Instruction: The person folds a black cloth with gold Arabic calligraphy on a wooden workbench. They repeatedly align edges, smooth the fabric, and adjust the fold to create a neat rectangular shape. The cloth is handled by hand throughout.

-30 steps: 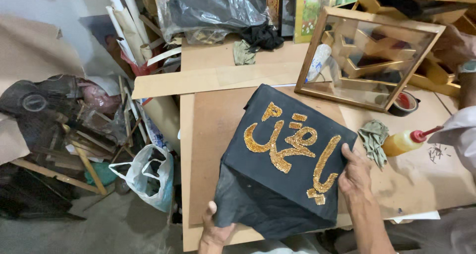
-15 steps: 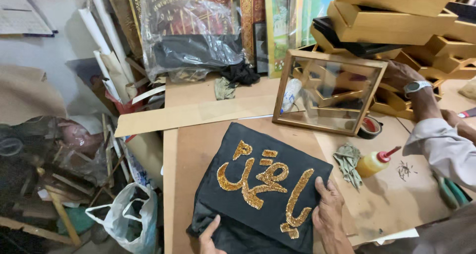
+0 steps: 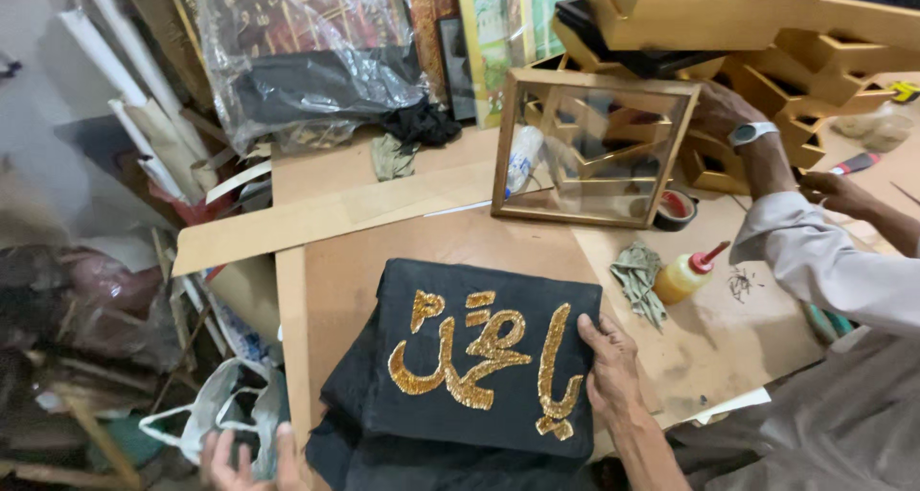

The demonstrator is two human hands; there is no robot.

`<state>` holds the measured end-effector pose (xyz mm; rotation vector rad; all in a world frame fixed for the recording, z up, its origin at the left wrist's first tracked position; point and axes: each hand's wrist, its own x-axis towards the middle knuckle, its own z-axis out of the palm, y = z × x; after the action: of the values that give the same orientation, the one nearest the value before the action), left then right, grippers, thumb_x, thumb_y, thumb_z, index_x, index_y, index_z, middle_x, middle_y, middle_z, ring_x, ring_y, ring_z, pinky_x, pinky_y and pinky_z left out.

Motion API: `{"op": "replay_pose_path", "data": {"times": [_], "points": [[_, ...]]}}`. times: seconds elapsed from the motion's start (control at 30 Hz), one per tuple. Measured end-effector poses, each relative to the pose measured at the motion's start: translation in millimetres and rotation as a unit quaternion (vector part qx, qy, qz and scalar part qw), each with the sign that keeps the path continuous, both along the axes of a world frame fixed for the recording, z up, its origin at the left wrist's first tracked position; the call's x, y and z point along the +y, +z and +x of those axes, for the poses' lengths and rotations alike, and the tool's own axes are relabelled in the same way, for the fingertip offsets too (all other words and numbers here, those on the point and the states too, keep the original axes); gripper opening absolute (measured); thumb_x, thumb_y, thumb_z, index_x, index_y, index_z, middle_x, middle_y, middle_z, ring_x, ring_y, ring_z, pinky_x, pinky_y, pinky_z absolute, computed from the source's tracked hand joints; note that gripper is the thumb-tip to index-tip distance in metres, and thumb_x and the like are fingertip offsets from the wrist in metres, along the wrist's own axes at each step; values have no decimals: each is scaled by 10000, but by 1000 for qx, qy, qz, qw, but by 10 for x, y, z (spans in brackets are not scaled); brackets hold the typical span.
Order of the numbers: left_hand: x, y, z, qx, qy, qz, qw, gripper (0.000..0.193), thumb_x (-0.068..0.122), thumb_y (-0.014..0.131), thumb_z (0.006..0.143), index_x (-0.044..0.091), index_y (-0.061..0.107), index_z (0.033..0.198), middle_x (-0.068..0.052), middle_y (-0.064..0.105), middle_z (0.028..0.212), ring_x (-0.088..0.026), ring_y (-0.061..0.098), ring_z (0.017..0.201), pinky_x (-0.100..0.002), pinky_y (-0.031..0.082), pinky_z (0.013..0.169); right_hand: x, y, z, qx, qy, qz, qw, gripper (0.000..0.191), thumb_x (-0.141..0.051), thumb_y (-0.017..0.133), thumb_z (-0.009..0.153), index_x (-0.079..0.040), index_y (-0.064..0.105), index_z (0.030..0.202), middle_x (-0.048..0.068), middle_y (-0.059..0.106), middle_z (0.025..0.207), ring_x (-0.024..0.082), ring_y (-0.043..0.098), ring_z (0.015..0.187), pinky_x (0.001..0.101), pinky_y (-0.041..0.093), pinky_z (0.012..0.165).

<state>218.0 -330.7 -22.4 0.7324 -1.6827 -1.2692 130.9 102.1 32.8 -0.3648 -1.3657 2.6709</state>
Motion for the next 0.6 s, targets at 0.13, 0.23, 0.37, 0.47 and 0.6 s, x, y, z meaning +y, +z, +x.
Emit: {"op": "replay_pose_path", "data": {"times": [0.13, 0.23, 0.37, 0.47, 0.6], "points": [[613, -85, 143, 52, 11, -8, 999, 628, 104, 834, 763, -37, 540, 1300, -180, 518, 1442, -342, 551, 1304, -444, 483, 1090, -25, -52, -112, 39, -20, 1, 999, 355, -85, 656, 935, 0, 646, 1279, 80, 728, 1165, 159, 707, 1006, 308, 578, 920], [1084, -54, 358, -10, 30, -190, 981, 510, 51, 840, 748, -48, 604, 1189, -208, 613, 1273, -368, 587, 1232, -457, 472, 1075, 12, -69, -163, 28, -23, 1, 999, 302, -103, 649, 1005, 38, 629, 1272, 103, 722, 1174, 195, 689, 1048, 337, 548, 977], [1720, -11, 484, -72, -228, 34, 970, 215, 125, 877, 807, 31, 760, 961, -106, 759, 1012, -249, 751, 923, -342, 645, 831, -58, 1, -151, -13, -48, 9, 999, 320, -115, 602, 1034, 15, 607, 1327, 95, 695, 1231, 200, 677, 1075, 358, 534, 988], [1819, -39, 4, -89, -323, 228, 914, 625, 129, 851, 783, 0, 517, 1296, -127, 701, 1185, -196, 690, 1020, -309, 545, 854, -218, 143, -81, 13, -38, -8, 999, 350, -138, 564, 1027, -25, 587, 1357, 90, 671, 1301, 200, 666, 1155, 356, 551, 1018], [1658, 142, -633, 41, -323, 357, 876, 421, 134, 751, 893, -70, 553, 1203, -126, 683, 1057, -166, 633, 903, -316, 545, 769, -473, 241, 230, -37, 64, -44, 996, 401, -222, 547, 990, -71, 587, 1360, 100, 680, 1299, 247, 664, 1161, 400, 552, 980]]}}
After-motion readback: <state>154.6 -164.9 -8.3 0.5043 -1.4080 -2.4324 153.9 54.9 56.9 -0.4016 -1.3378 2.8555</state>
